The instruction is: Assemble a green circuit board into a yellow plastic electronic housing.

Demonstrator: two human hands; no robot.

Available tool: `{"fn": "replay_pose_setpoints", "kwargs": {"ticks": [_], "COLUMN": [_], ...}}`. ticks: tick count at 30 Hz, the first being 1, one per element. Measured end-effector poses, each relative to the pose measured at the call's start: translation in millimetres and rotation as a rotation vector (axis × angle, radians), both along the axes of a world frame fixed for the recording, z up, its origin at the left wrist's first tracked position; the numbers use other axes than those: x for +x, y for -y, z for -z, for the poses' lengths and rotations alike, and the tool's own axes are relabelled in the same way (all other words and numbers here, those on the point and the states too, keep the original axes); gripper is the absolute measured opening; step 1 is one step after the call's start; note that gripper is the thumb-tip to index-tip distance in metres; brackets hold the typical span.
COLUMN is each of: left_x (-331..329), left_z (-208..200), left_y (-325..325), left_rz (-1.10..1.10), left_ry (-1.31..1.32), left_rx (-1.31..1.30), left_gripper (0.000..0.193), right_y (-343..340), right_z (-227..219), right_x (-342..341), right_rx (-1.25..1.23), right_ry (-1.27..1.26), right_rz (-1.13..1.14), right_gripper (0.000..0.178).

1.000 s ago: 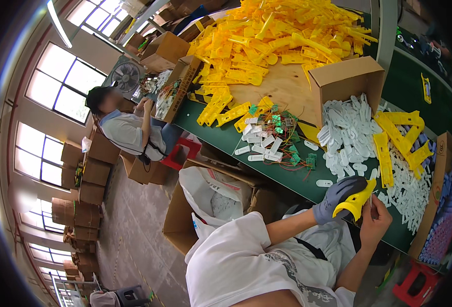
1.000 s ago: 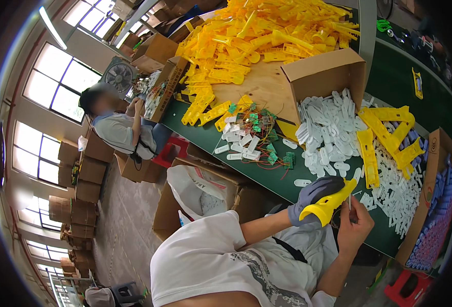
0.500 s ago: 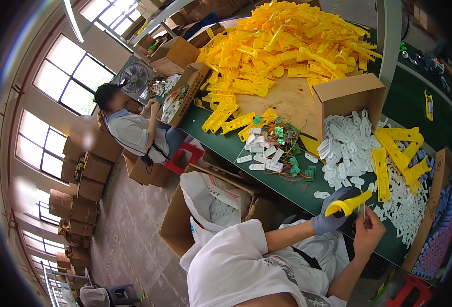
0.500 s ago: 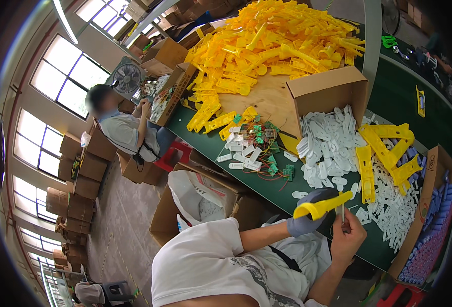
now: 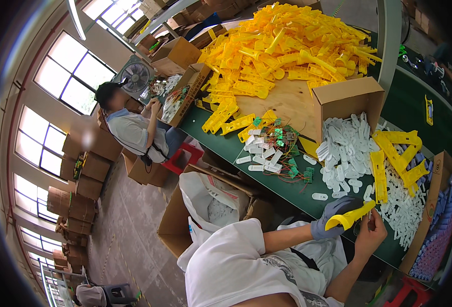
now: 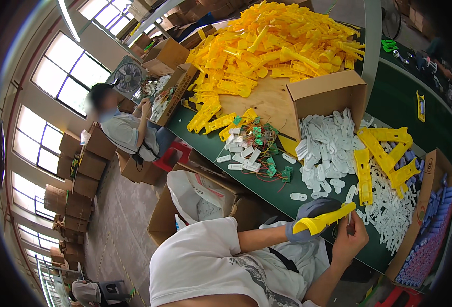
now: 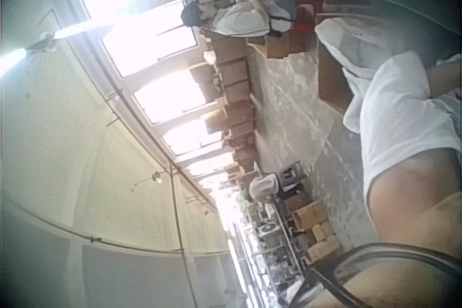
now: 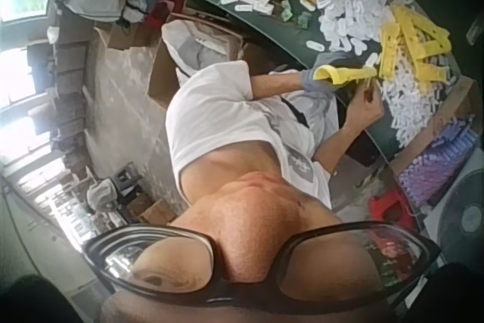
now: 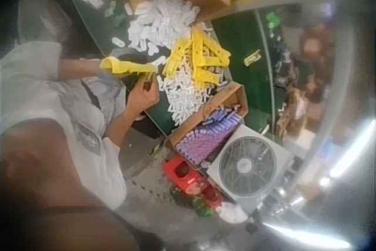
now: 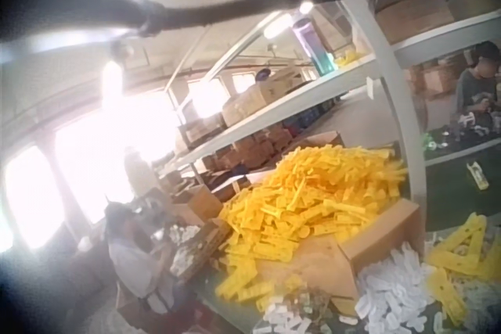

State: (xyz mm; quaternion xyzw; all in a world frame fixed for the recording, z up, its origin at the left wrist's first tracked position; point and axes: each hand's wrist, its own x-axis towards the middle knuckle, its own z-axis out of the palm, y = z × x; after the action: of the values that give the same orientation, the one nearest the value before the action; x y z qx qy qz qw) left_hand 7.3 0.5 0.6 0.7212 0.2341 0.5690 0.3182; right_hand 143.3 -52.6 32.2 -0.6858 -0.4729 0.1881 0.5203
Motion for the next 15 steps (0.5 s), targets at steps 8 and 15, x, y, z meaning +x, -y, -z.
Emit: {"fn": "replay_pose_setpoints", "kwargs": {"ticks": [8,15], "left_x": [-1,0], "left_z": [27,-24], "left_y": [-3,-4], "left_rz": [0.355,0.235], "left_ry": [0.529,0.441], "left_rx": [-1.093,-1.172], "left_gripper": [0.034,0.027], "right_y": [10,0], "right_z": [-2,-6], "right_x": [18,11], "right_rx": [0.193,0.036], "right_ry": [-0.335,-0.495], "right_rz": [-0.143,-0.19], "right_gripper": [0.039,0.028]}}
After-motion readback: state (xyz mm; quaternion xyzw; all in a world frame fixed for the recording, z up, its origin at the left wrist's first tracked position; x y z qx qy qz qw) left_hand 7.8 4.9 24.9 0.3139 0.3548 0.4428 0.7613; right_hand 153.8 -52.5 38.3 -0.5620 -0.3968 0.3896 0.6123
